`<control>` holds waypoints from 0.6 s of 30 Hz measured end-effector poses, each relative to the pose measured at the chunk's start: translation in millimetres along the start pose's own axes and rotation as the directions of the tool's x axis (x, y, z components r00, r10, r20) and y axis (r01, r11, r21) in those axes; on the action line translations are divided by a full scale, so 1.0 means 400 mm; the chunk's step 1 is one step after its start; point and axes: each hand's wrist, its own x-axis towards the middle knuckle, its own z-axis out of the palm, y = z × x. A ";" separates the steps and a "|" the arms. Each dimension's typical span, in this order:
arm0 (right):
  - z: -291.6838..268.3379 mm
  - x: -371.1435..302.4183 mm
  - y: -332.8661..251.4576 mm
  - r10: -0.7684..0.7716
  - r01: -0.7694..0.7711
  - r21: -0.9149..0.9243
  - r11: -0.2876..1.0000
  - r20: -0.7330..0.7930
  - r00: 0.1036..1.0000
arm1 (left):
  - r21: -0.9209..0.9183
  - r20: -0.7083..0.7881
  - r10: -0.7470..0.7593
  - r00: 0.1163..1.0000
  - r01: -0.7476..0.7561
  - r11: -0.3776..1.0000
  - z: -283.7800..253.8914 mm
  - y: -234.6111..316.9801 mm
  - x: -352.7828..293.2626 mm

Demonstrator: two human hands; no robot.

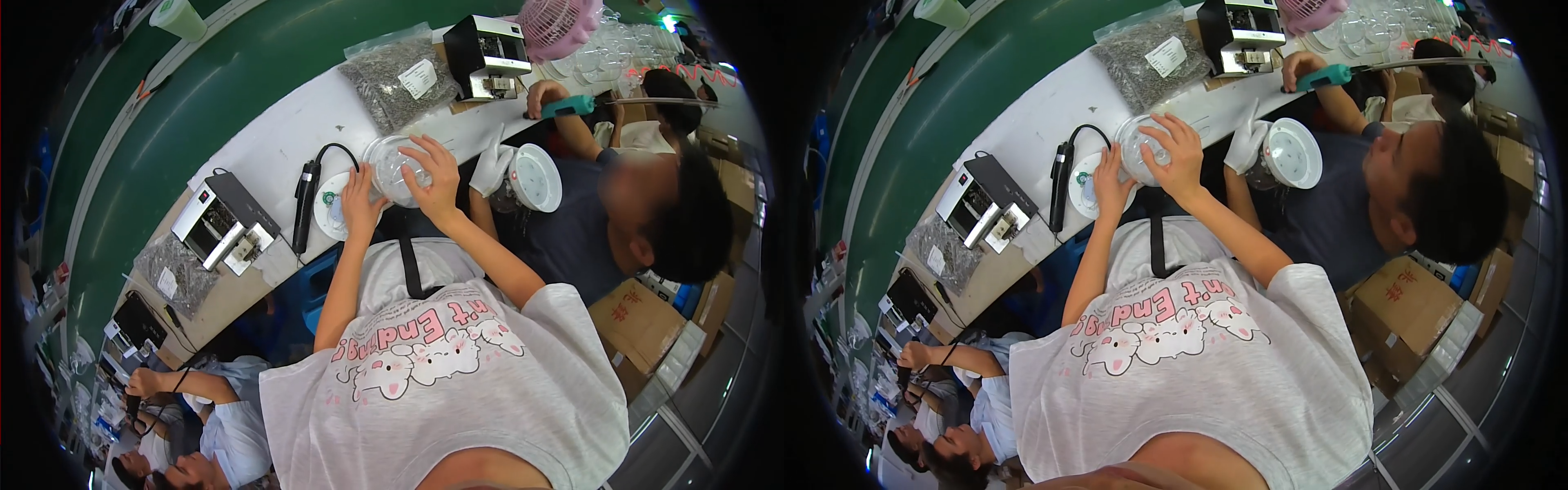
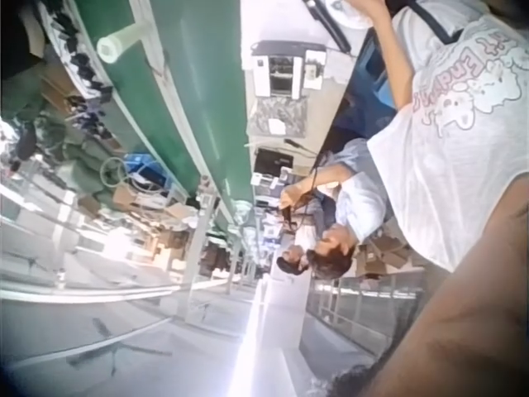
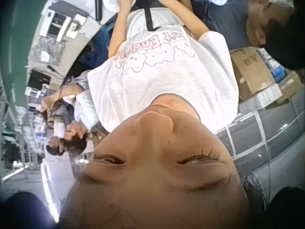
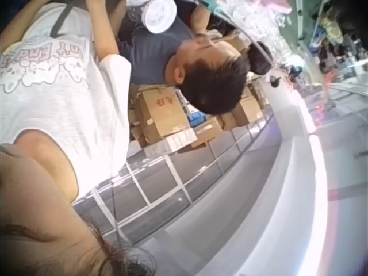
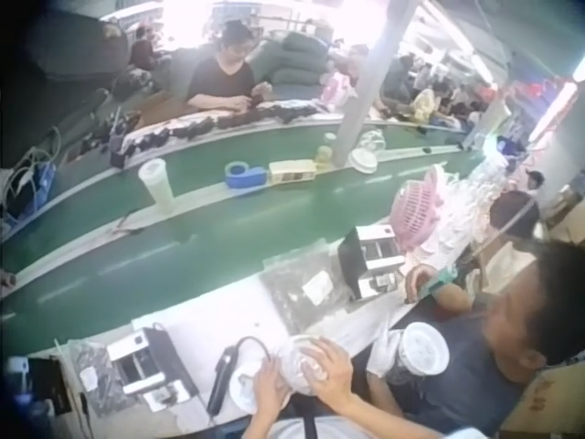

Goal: Assembling the base and clear plastic dome components of a light fixture on a production line.

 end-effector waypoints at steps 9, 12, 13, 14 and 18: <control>-0.002 -0.015 0.044 -0.014 0.014 0.028 0.999 -0.007 1.000 | 0.014 -0.020 0.010 1.000 -0.010 1.000 0.008 0.001 0.000; 0.002 -0.014 0.043 -0.005 0.007 0.062 0.998 -0.035 0.999 | 0.025 -0.022 0.020 1.000 -0.019 0.999 0.007 0.004 0.000; 0.002 -0.017 0.046 -0.001 0.003 0.065 0.998 -0.028 1.000 | 0.036 -0.026 0.024 0.999 -0.023 0.999 0.005 0.006 -0.001; 0.001 -0.015 0.048 0.001 0.001 0.067 0.998 -0.024 1.000 | 0.032 -0.028 0.034 0.999 -0.033 0.999 0.007 0.004 -0.001; -0.002 -0.011 0.040 0.021 -0.019 0.063 0.998 -0.038 0.999 | 0.029 -0.025 0.035 0.999 -0.034 0.999 0.007 0.003 -0.004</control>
